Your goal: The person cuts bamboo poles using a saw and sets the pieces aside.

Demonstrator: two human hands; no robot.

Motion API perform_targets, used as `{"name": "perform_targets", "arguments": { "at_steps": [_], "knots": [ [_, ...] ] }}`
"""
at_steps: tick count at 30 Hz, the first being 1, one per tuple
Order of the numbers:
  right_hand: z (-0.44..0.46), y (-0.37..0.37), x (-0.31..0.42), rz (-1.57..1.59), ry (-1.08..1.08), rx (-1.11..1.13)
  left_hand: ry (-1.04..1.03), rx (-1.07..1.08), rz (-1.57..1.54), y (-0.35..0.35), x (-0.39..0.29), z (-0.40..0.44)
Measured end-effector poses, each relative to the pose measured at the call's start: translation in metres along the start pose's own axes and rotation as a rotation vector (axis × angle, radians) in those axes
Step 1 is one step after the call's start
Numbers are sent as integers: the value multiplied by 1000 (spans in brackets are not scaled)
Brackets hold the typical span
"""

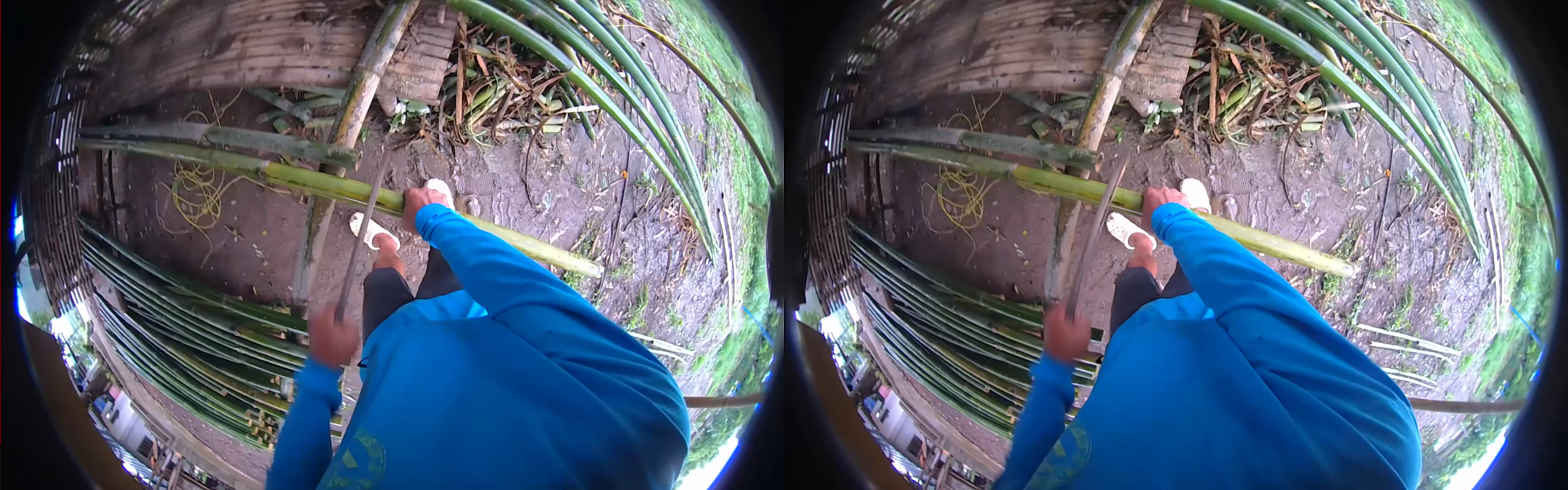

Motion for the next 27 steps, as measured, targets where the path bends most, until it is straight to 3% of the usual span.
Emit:
{"name": "perform_targets", "arguments": {
  "at_steps": [2, 4, 7, 11, 14, 16, 20, 23, 27],
  "knots": [
    [-6, -15, 2, 40, -1, 71, 77, 24, 65, -53, -5, 96],
    [-1, -7, -3, 55, 11, 52, 55, 47, -77, -56, -15, 123],
    [-10, -2, 8, 25, 11, 91, -93, -35, 9, -68, 25, 104],
    [-11, -2, 4, 9, -2, 89, 24, 31, -96, -71, 39, 100],
    [-32, 12, 14, 9, -49, 9, -48, -104, 41, -53, -11, 92],
    [-6, -4, 1, 18, -21, 59, -45, -47, 0, -28, -6, 57],
    [-9, -9, 3, 40, -43, 106, 152, 109, 94, 36, -4, -41],
    [-22, 11, 11, 36, -44, 108, 174, 103, 51, 35, -15, -43],
    [-10, -1, 6, 24, -16, 58, 51, -12, 104, -43, -1, 82]
  ]
}}
Point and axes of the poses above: each hand's wrist, its own z-axis towards the middle knuckle, its own y-axis out of the back of the hand, x = y × z, the point moved 6 cm from there along z, towards the middle knuckle, and after that the axes turned 4 degrees about y, right-handed, at the moved point
